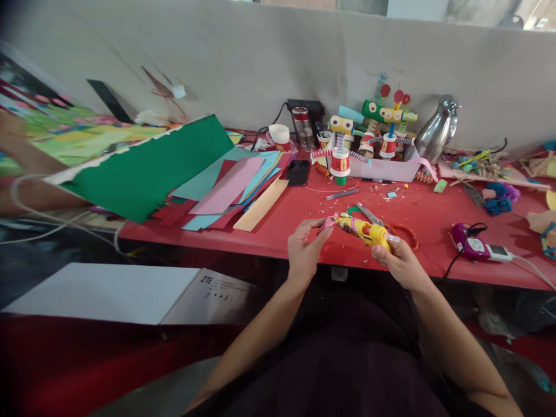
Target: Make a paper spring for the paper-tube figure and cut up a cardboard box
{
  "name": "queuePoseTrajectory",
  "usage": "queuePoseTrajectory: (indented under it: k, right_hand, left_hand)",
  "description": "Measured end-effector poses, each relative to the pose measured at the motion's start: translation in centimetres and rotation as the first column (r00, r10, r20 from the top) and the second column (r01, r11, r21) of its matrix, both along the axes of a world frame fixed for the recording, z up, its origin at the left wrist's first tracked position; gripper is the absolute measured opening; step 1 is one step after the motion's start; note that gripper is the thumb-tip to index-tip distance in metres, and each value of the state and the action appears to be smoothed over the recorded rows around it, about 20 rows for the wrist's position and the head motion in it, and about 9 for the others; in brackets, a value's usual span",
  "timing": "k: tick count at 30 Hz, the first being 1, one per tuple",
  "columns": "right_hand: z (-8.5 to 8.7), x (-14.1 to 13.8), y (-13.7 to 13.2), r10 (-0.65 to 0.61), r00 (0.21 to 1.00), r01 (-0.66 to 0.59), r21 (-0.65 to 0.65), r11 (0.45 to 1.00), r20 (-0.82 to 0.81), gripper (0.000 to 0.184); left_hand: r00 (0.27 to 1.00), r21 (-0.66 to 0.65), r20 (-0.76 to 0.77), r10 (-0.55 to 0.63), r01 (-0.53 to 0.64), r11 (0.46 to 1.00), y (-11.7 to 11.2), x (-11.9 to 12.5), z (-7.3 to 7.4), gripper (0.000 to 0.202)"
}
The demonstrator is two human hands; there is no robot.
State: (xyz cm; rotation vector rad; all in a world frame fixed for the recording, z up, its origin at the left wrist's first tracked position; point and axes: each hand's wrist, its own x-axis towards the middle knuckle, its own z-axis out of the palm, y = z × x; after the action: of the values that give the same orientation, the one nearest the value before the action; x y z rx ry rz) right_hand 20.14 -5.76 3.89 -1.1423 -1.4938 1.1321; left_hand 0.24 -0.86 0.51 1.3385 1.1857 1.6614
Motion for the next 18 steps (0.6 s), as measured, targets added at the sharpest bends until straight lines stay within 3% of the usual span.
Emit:
queuePoseTrajectory:
  k: [7, 13, 16, 18]
  right_hand:
    - [-0.3, 0.3, -0.1, -0.023, 1.000, 0.023, 0.005, 1.000, -0.005, 0.047]
    - [0.0, 1.0, -0.2, -0.089, 0.996, 0.087, 0.049, 0.995, 0.026, 0.047]
    - [0.4, 2.7, 0.3, -0.166, 0.984, 0.160, 0.088, 0.983, 0.067, 0.053]
    - [0.5, 4.3, 1.2, -0.266, 0.943, 0.244, 0.129, 0.961, 0.198, 0.054]
  left_hand:
    - [1.000, 0.001, 0.008, 0.007, -0.007, 1.000, 0.0, -0.1, -0.1, 0.013]
    - [0.994, -0.060, 0.106, -0.020, 0.027, 0.998, 0.1, 0.0, -0.4, 0.016]
    - [0.989, -0.096, 0.148, -0.024, 0.038, 0.995, 0.4, -0.1, -0.7, 0.019]
    - [0.985, -0.113, 0.173, -0.026, 0.046, 0.992, 0.5, -0.1, -0.8, 0.020]
